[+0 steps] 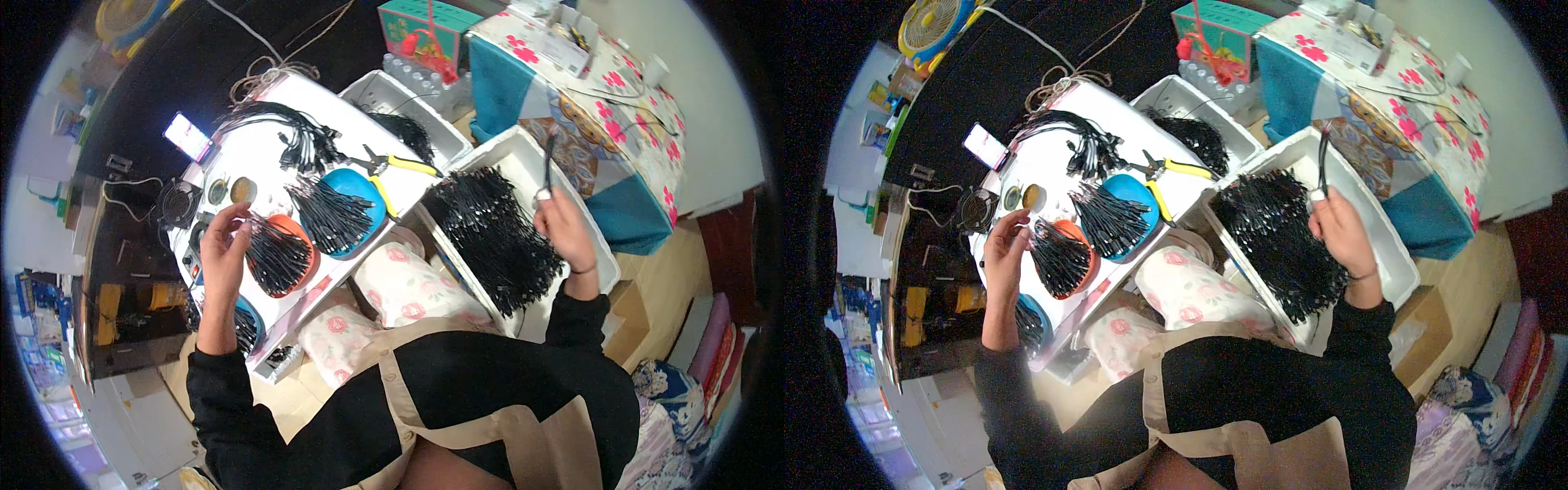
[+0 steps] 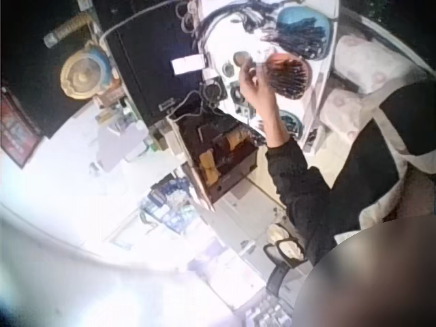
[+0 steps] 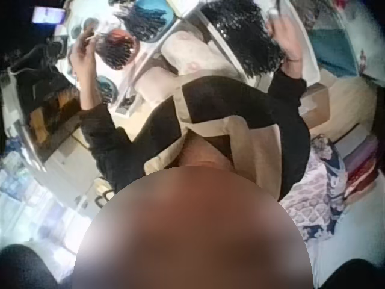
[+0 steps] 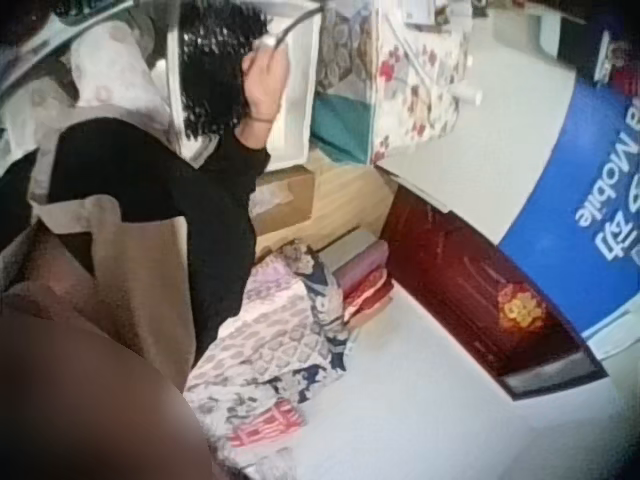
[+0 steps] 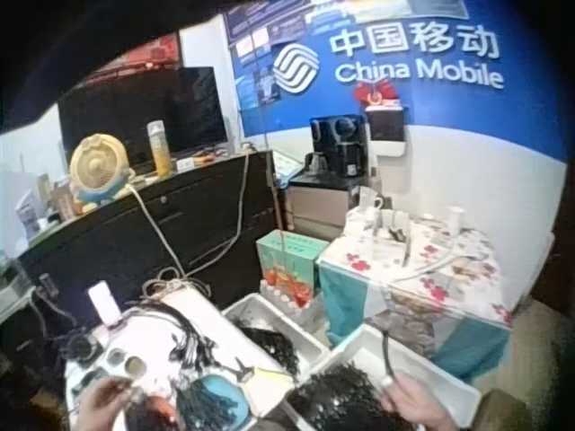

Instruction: The person repeatedly picks up black wires, attaches small white connectors to their ends, and places the finished units into colored bowls on the table. The process is continuous and repetitive throughout the clip.

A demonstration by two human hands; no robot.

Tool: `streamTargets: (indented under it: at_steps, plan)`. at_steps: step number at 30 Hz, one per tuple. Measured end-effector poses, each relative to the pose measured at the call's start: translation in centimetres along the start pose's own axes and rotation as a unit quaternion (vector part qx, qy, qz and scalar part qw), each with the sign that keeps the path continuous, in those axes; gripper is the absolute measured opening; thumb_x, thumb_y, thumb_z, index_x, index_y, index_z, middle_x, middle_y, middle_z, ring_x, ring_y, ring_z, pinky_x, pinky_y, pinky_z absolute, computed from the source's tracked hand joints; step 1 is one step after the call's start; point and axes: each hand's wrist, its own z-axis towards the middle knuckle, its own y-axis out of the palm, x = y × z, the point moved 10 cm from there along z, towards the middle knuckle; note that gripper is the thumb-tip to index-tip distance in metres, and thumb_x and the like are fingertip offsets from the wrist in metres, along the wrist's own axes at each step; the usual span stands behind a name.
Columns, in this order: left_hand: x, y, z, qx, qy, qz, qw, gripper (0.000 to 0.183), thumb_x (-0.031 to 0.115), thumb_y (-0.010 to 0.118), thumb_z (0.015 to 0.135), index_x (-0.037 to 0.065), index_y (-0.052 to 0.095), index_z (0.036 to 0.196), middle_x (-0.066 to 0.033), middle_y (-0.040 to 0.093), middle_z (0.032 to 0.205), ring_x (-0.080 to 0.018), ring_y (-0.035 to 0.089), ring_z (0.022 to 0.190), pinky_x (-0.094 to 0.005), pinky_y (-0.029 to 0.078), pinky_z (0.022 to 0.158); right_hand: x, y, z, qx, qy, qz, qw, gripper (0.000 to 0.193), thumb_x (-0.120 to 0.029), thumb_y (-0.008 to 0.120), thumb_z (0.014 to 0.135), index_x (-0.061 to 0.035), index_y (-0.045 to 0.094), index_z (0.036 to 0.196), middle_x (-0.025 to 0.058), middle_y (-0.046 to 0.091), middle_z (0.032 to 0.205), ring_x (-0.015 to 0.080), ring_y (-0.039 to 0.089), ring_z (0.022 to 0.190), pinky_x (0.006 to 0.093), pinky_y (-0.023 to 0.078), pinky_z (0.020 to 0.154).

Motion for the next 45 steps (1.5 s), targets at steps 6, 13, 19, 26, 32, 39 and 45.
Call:
streamTargets:
  at_steps: [6,13,19,26,32,39,45]
  plan:
    - [-1.4,-6.2,5.4,0.052,0.127,0.355,0.925,0.039,-0.011,0.048,0.077,0.002,0.062,0.111,-0.0197,0.059,0.097,-0.0352,0.059,0.088,-0.0385,0.047,0.079,20.1,8.0,5.9,-0.079,0.270,-0.149,0.948,0.026,-0.019,0.044,0.096,0.0055,0.051,0.089,0.0124,0.057,0.064,0.0217,0.062,0.053,0.0371,0.048,0.050]
    - [-2.8,-10.7,15.9,0.049,0.169,0.727,0.663,0.053,0.002,0.055,0.078,0.017,0.056,0.129,-0.0114,0.053,0.106,-0.0276,0.052,0.099,-0.0364,0.049,0.078,17.2,6.7,9.5,0.042,0.044,-0.414,0.908,0.029,-0.025,0.056,0.092,0.0040,0.057,0.097,0.0267,0.062,0.093,0.0439,0.059,0.086,0.0496,0.048,0.073]
    - [-7.7,-14.7,23.8,-0.061,0.109,0.884,0.451,0.060,0.016,0.053,0.091,0.049,0.037,0.139,-0.0010,0.046,0.130,-0.0174,0.045,0.112,-0.0301,0.041,0.079,17.4,6.7,10.6,-0.027,0.014,-0.387,0.921,0.018,-0.012,0.056,0.089,0.0008,0.058,0.101,0.0230,0.064,0.093,0.0418,0.060,0.085,0.0474,0.049,0.073]
    - [-11.9,-16.5,28.1,-0.102,0.090,0.908,0.395,0.052,0.025,0.053,0.091,0.055,0.042,0.133,0.0090,0.047,0.122,-0.0117,0.042,0.115,-0.0344,0.034,0.085,19.9,7.5,11.0,-0.045,0.056,-0.419,0.905,0.012,-0.006,0.057,0.084,-0.0007,0.057,0.094,0.0226,0.063,0.086,0.0425,0.060,0.082,0.0458,0.049,0.070]
    - [-5.6,-23.4,26.3,0.205,0.057,0.866,0.453,0.045,0.018,0.049,0.088,0.021,0.049,0.132,-0.0014,0.054,0.106,-0.0216,0.051,0.102,-0.0438,0.039,0.081,19.0,6.9,11.0,-0.058,0.041,-0.438,0.896,0.013,-0.010,0.056,0.086,-0.0001,0.058,0.095,0.0221,0.063,0.086,0.0413,0.060,0.082,0.0485,0.048,0.070]
    - [0.8,-26.2,9.3,0.274,0.107,0.685,0.667,0.013,0.007,0.053,0.084,0.006,0.060,0.096,-0.0166,0.059,0.090,-0.0382,0.056,0.089,-0.0444,0.046,0.075,12.9,0.5,11.5,0.034,0.119,-0.438,0.890,0.017,-0.016,0.056,0.090,0.0004,0.060,0.095,0.0180,0.060,0.076,0.0359,0.059,0.068,0.0460,0.048,0.063]
    - [-4.0,-18.8,-10.4,0.284,-0.057,0.440,0.850,0.010,0.010,0.064,0.083,0.000,0.062,0.085,-0.0187,0.060,0.077,-0.0356,0.060,0.071,-0.0410,0.046,0.063,-3.8,7.6,10.4,0.042,-0.063,-0.352,0.933,0.015,-0.014,0.055,0.091,0.0005,0.058,0.089,0.0126,0.055,0.068,0.0221,0.054,0.058,0.0359,0.042,0.055]
